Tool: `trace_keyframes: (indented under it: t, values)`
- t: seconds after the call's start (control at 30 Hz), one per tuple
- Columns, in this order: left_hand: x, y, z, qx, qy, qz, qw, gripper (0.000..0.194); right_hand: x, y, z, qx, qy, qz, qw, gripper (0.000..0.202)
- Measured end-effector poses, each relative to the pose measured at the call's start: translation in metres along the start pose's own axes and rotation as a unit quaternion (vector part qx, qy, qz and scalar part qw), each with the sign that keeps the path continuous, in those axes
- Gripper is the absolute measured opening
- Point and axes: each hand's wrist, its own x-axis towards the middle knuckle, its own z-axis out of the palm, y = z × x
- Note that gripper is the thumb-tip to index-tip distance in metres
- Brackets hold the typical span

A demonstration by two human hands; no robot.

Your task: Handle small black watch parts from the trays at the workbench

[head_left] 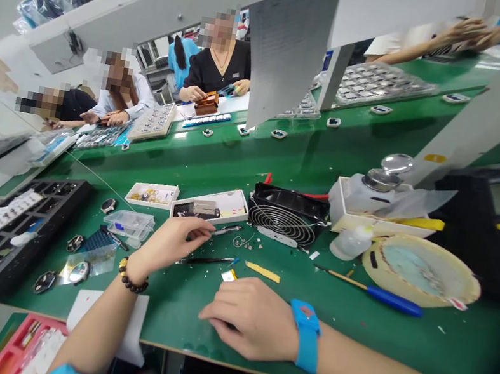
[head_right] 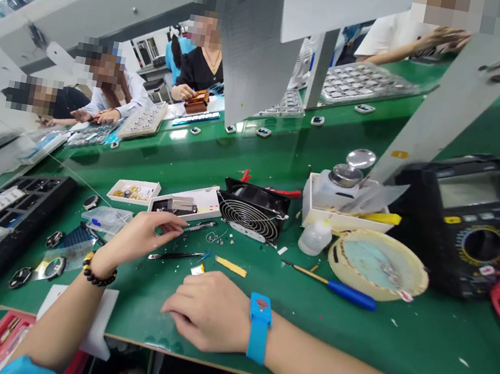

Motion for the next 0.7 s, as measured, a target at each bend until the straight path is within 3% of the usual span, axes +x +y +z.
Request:
trace_keyframes:
  t: [0.13,0.27,0.5,0.7]
  values:
    - [-0.007,-0.017,-0.004,0.039,0.022,-0.016,0.999,0.020,0.000,0.001,-0.001,0.007,-0.015,0.016,1.000,0.018]
    - [-0.007,-0.020,-0.010,0.055,0.050,-0.015,0.997,0.018,0.001,0.001,-0.004,0.003,-0.019,0.022,1.000,0.019]
    - [-0.015,-0.015,-0.010,0.015,-0.052,0.029,0.998,0.030,0.002,0.001,-0.006,0.013,-0.032,0.046,0.998,0.020]
    - [-0.018,-0.017,-0.010,0.033,-0.065,0.036,0.997,0.034,0.003,0.001,-0.005,0.017,-0.037,0.053,0.998,0.020]
